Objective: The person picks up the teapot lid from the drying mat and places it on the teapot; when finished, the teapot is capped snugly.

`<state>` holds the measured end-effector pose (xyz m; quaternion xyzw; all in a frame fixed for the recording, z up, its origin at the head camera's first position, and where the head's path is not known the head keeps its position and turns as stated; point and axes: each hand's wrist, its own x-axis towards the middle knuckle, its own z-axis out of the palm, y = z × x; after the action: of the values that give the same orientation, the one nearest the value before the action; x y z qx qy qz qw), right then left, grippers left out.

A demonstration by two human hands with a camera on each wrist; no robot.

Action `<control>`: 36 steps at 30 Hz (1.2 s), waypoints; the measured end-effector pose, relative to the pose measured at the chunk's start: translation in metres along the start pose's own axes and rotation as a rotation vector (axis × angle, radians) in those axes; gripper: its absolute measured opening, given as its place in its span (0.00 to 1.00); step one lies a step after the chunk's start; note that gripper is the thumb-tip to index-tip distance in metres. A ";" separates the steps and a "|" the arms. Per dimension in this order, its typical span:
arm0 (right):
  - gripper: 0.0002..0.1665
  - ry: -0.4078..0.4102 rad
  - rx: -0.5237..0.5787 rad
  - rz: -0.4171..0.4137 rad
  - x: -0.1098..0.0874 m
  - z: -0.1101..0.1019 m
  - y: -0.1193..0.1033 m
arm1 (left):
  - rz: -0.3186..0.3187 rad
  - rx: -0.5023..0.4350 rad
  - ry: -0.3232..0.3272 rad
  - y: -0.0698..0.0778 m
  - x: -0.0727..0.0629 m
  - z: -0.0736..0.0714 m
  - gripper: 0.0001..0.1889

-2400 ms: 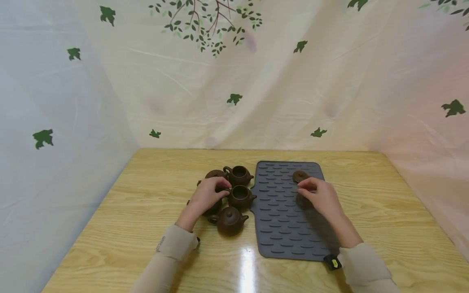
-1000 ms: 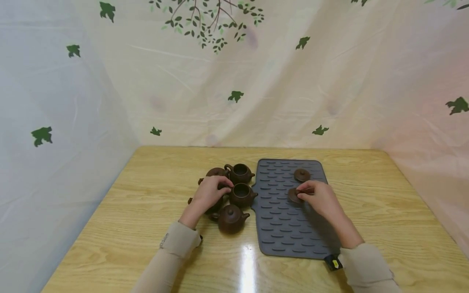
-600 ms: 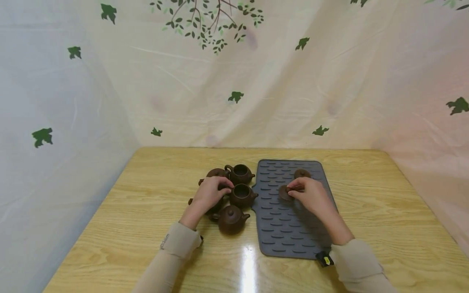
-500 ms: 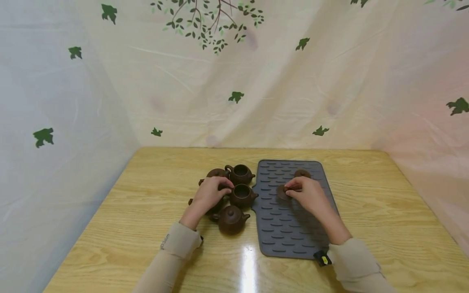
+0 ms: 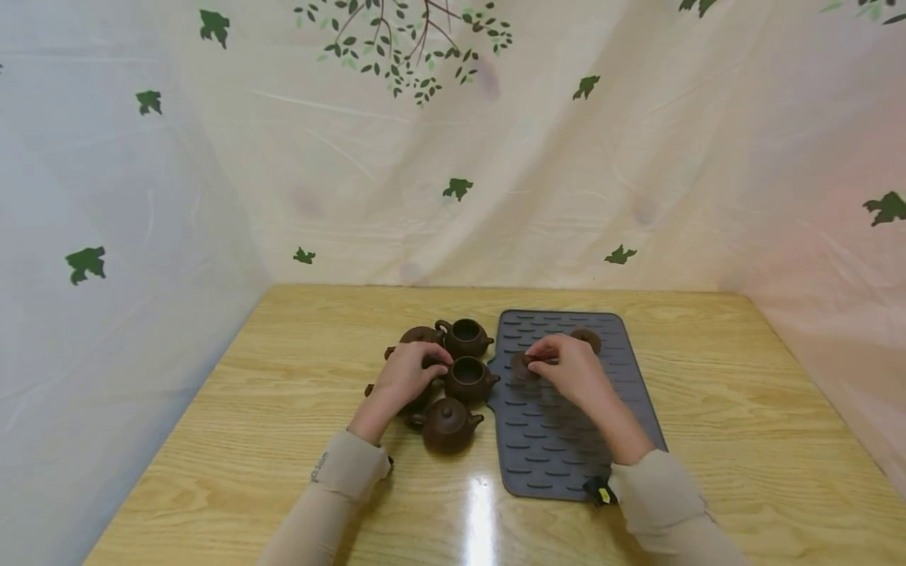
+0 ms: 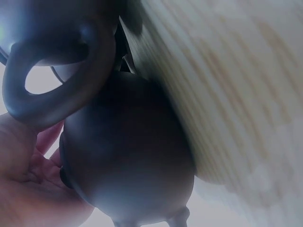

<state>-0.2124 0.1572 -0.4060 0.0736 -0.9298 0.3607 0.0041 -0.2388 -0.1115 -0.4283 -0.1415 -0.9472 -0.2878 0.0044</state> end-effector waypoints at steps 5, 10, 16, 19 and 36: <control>0.10 -0.016 0.041 -0.016 0.005 0.006 -0.013 | 0.008 0.003 0.001 0.001 0.000 -0.001 0.05; 0.09 -0.022 0.056 -0.043 0.010 0.013 -0.027 | 0.008 0.006 -0.007 0.002 0.001 -0.001 0.05; 0.09 -0.038 0.067 -0.045 0.014 0.024 -0.040 | 0.011 -0.001 -0.010 0.001 0.002 -0.001 0.05; 0.08 -0.048 0.074 -0.045 0.016 0.029 -0.046 | 0.013 -0.002 -0.009 0.001 0.001 -0.001 0.05; 0.07 -0.061 0.079 -0.047 0.020 0.050 -0.053 | 0.002 0.003 -0.007 0.002 -0.001 -0.001 0.06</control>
<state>-0.2222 0.0826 -0.4062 0.1062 -0.9125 0.3946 -0.0186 -0.2372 -0.1105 -0.4268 -0.1434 -0.9475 -0.2859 0.0018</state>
